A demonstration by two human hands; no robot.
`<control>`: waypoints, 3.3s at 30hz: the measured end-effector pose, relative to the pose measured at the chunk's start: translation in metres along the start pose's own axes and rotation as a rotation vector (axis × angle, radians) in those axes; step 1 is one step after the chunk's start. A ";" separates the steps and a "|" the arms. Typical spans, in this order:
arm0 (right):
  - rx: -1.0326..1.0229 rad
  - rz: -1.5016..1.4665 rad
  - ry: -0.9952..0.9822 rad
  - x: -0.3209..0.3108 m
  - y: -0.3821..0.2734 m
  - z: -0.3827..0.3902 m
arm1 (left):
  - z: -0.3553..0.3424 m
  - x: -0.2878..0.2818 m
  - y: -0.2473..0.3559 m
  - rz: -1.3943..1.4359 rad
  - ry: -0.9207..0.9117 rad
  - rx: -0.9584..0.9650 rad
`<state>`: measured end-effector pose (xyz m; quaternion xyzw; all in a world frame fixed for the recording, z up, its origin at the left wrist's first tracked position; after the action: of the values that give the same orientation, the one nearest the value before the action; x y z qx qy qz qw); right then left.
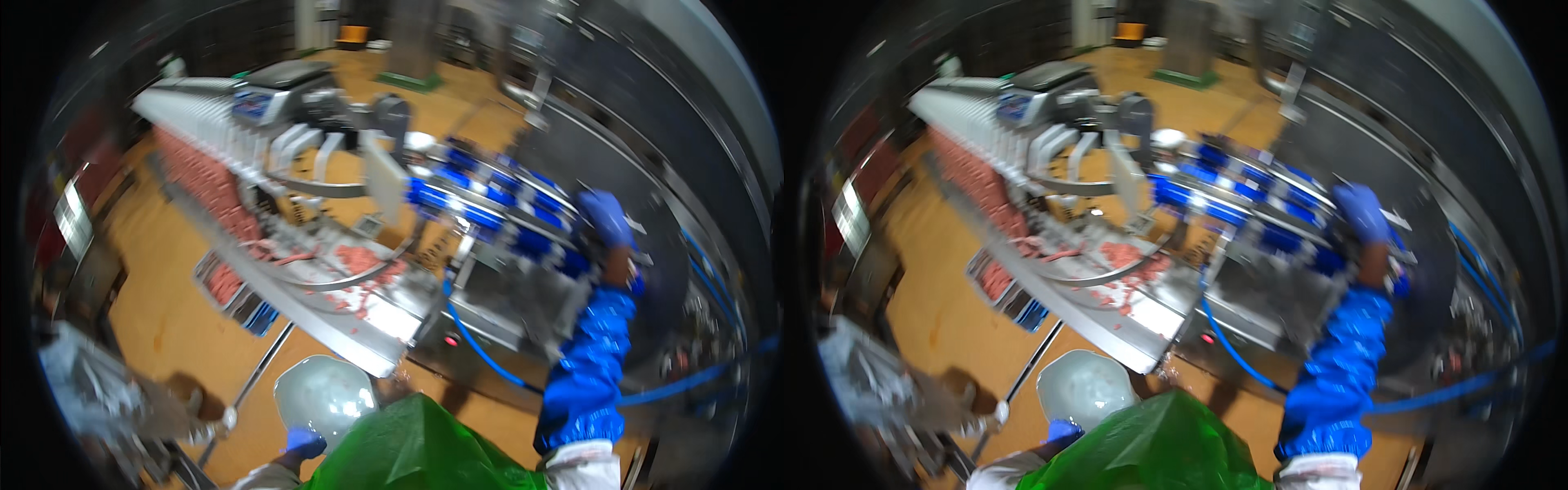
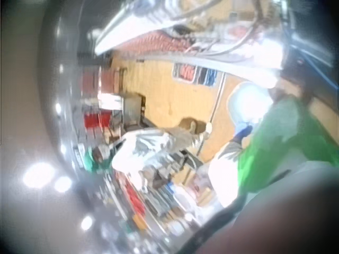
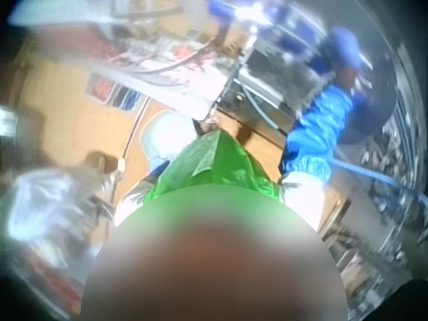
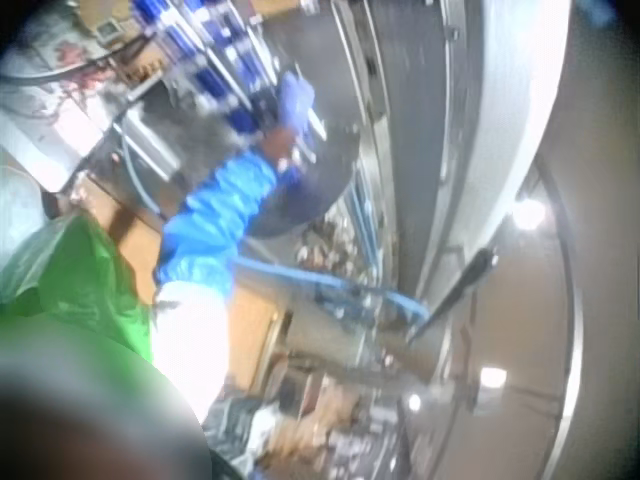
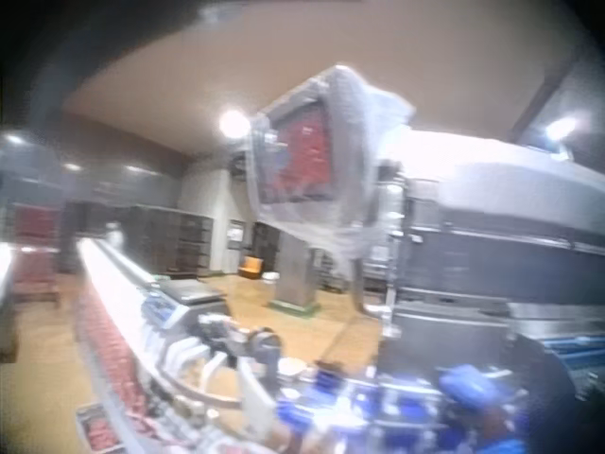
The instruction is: The person fills sausage casings with ground meat using a stuffer machine, ties off sections by hand, and places the linked sausages onto a hanging rack. The person then removes a blue brush assembly from the machine and rinses it in a bucket of water.
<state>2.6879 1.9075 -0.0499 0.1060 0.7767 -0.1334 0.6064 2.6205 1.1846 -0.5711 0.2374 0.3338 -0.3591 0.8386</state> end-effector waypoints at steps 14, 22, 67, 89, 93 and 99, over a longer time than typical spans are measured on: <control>0.527 -0.390 0.077 -0.011 -0.001 0.014 | -0.027 0.036 -0.017 -0.029 -0.118 -0.143; 0.272 -0.028 0.174 -0.027 -0.049 0.020 | -0.010 -0.016 0.014 0.013 -0.250 -0.087; 0.137 -0.920 0.273 0.144 -0.174 0.042 | -0.202 -0.443 0.097 0.184 0.960 0.046; 0.124 -1.016 0.260 0.133 -0.179 0.050 | -0.225 -0.476 0.046 0.005 0.740 -0.072; 0.133 -1.034 0.276 0.134 -0.184 0.049 | -0.237 -0.475 0.017 -0.015 0.799 -0.059; 0.211 -1.022 0.287 0.143 -0.180 0.046 | -0.241 -0.485 -0.004 0.005 0.777 -0.044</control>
<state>2.6368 1.7228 -0.1848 -0.2077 0.7867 -0.4729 0.3381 2.2714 1.5510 -0.3775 0.3383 0.6335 -0.2333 0.6556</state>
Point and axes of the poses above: each hand's wrist, its own z-axis away from the middle knuckle, its own x-axis out of the palm, y = z × x, the point moved 6 cm from there along -z, towards the middle knuckle, and after that the axes turned 12 degrees about -y, right-handed, at the moved point
